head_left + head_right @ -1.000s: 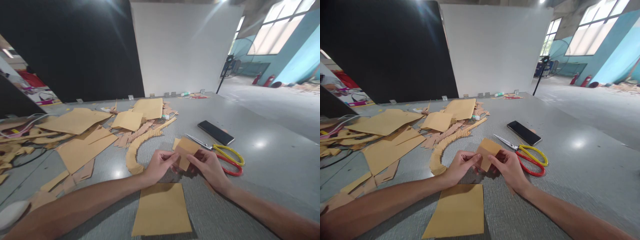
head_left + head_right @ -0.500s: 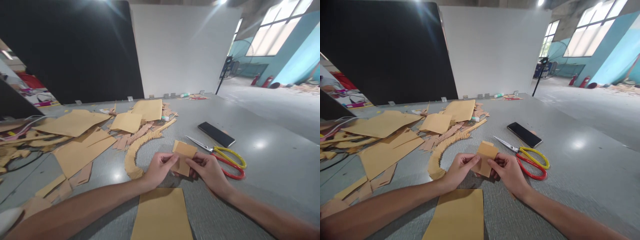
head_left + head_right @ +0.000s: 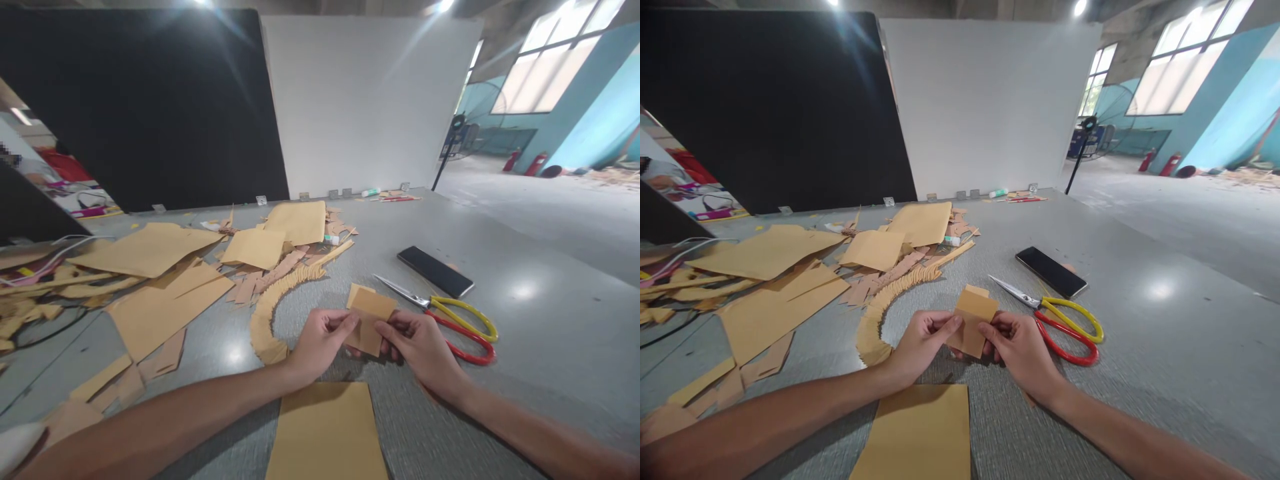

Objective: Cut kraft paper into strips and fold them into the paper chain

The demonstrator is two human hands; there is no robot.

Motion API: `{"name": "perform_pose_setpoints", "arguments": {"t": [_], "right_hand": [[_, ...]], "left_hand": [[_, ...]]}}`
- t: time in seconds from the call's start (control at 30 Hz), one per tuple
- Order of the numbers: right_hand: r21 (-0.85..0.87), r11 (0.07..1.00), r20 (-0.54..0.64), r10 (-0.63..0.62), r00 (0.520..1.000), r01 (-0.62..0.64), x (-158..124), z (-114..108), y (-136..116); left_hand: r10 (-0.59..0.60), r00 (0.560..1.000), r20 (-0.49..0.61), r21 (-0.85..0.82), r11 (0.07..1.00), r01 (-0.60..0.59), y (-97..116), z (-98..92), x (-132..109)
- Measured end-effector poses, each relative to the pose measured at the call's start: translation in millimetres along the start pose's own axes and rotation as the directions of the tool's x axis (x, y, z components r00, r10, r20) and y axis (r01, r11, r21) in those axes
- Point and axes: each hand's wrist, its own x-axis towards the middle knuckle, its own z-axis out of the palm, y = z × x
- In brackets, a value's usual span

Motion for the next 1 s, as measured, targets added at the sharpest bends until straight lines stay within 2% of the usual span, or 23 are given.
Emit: {"name": "perform_pose_setpoints", "arguments": {"t": [0.2,0.33,0.53,0.7,0.87,1.0], "right_hand": [[0.018,1.000,-0.006,-0.001,1.000,0.001,-1.2,0.8,-6.8],[0.023,0.997,-0.017,-0.080,0.997,0.080,-4.8,2.6,-11.3],[-0.089,0.989,-0.090,-0.130,0.987,0.122,-7.8,3.0,-6.7],[-0.197,0.956,-0.028,-0.226,0.974,0.216,-7.1,2.7,-10.0],[-0.237,0.944,-0.009,-0.236,0.972,0.228,-8.8,0.5,-9.0],[-0.292,0.893,0.029,-0.351,0.936,0.343,-10.7,-2.5,-7.4]], "left_hand": [[-0.004,1.000,-0.004,0.010,1.000,0.004,1.3,1.0,-0.7],[-0.010,1.000,-0.009,-0.017,1.000,0.010,1.8,2.0,-0.7],[-0.013,1.000,-0.023,-0.041,0.999,0.012,1.2,1.9,-0.3],[0.011,1.000,-0.018,0.031,0.999,-0.010,3.1,1.4,-1.0],[0.026,0.999,0.018,0.049,0.998,-0.027,4.5,1.3,-2.3],[0.006,0.999,0.054,0.004,1.000,-0.006,2.3,1.3,-2.9]]}}
